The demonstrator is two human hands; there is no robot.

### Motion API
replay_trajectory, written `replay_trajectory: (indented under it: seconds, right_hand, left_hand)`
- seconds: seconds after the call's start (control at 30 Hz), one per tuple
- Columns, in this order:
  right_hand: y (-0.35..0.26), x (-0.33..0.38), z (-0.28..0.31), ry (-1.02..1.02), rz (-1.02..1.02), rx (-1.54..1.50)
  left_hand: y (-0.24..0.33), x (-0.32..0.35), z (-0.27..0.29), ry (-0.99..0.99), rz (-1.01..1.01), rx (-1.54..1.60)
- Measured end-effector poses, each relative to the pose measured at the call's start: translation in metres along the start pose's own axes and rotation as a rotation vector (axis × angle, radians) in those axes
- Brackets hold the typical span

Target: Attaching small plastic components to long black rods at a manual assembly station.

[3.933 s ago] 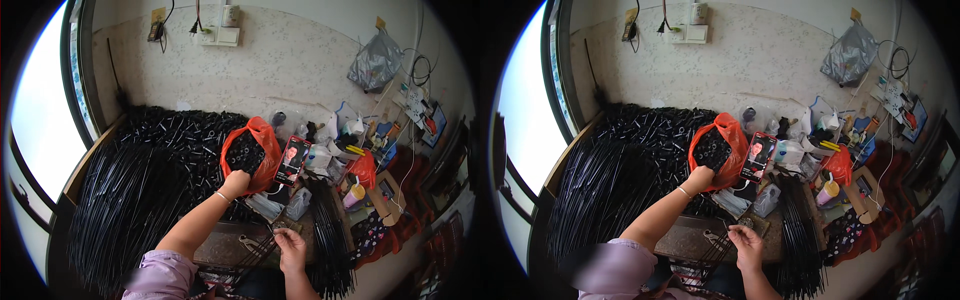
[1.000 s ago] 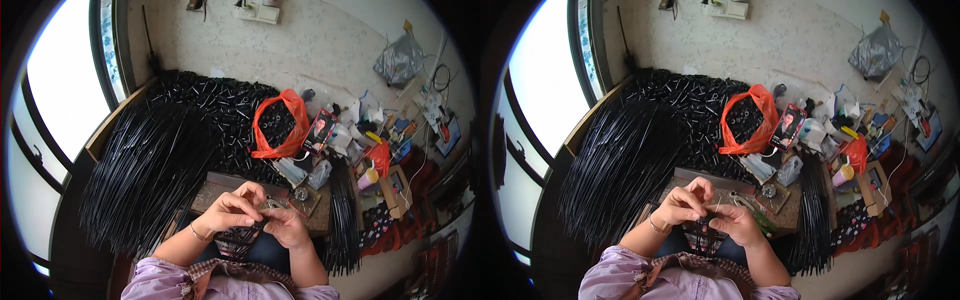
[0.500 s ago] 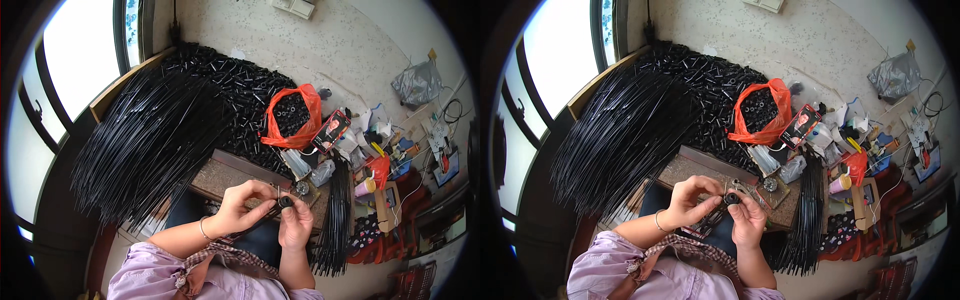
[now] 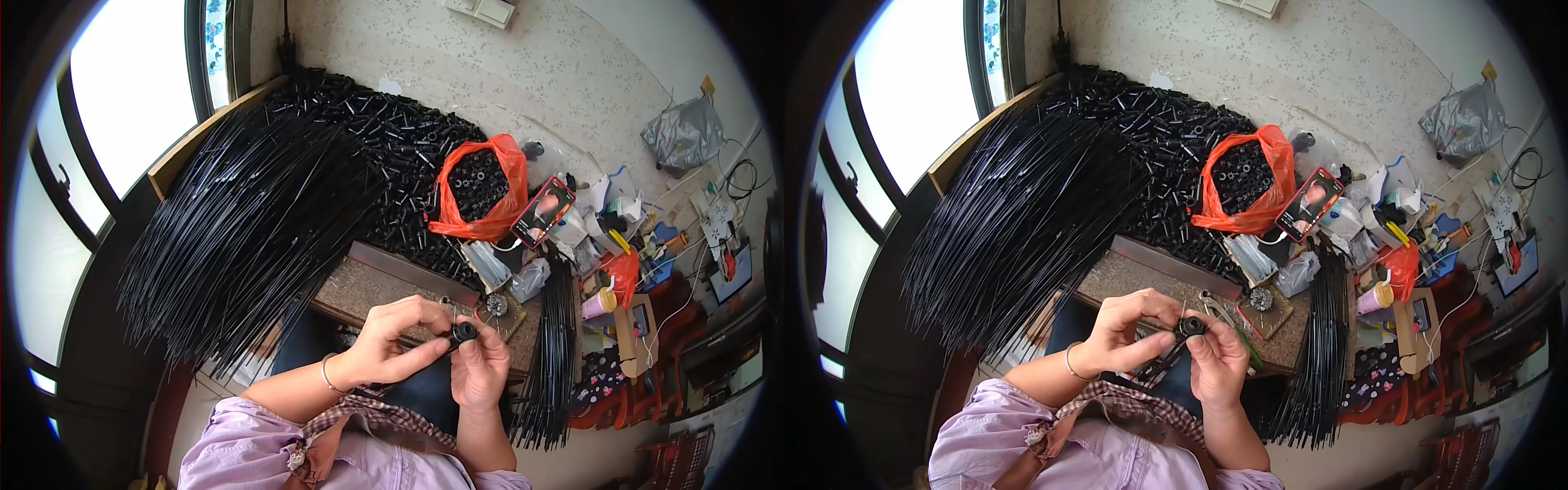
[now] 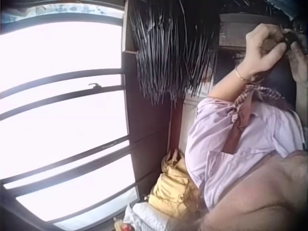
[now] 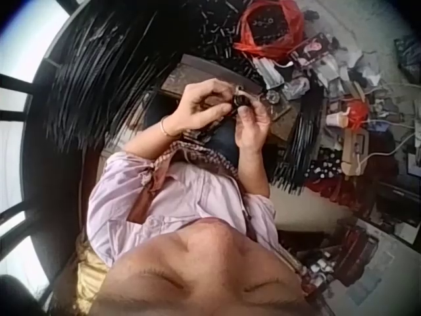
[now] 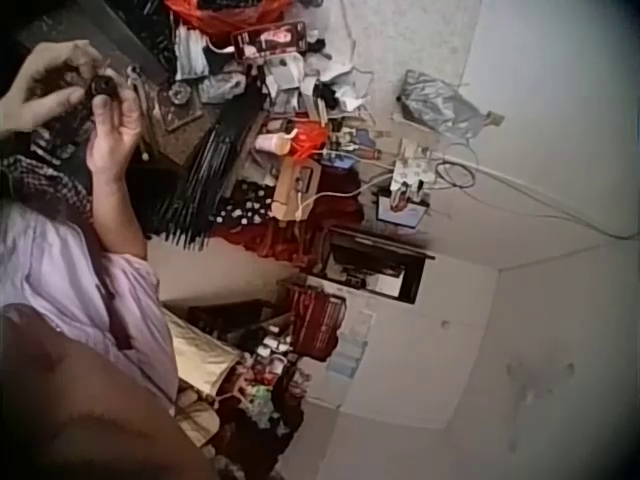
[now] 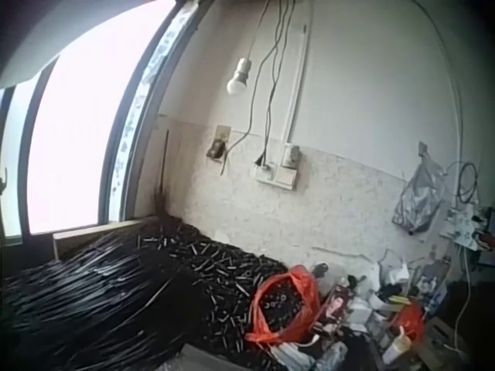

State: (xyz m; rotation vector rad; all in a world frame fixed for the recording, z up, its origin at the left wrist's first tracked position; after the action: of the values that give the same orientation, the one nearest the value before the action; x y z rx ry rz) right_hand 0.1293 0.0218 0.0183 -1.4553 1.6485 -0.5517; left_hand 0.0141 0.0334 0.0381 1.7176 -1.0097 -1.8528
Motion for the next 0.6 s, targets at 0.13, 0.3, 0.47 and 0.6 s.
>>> replay_trajectory:
  seconds: [0.13, 0.3, 0.47, 0.6]
  right_hand:
    - [0.001, -0.001, 0.002, 0.017, -0.03, -0.015]
    - [0.002, -0.002, 0.002, -0.038, -0.03, -0.072]
    - [0.003, -0.002, 0.003, -0.027, -0.063, 0.007]
    - [-0.004, -0.006, -0.003, 0.002, 0.007, 0.165]
  left_hand:
    - [0.003, -0.002, 0.0, 0.0, 0.025, 0.008]
    - [-0.01, 0.001, -0.002, 0.031, 0.264, 0.29]
    - [-0.011, -0.001, 0.001, -0.013, 0.338, 0.388]
    - [0.002, -0.009, 0.007, 0.006, 0.079, -0.01]
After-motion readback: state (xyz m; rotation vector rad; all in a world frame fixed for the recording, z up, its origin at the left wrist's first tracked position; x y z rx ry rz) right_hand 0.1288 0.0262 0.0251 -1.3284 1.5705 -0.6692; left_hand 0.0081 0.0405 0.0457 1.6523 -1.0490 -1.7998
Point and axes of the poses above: each hand's wrist, its own x-axis away from the middle knuckle, its own z-axis out of the back of the hand, y = z × x, the point moved 6 cm from there along -x, towards the middle knuckle, and after that the axes turned 1 degree about y, right-handed, at the moved point
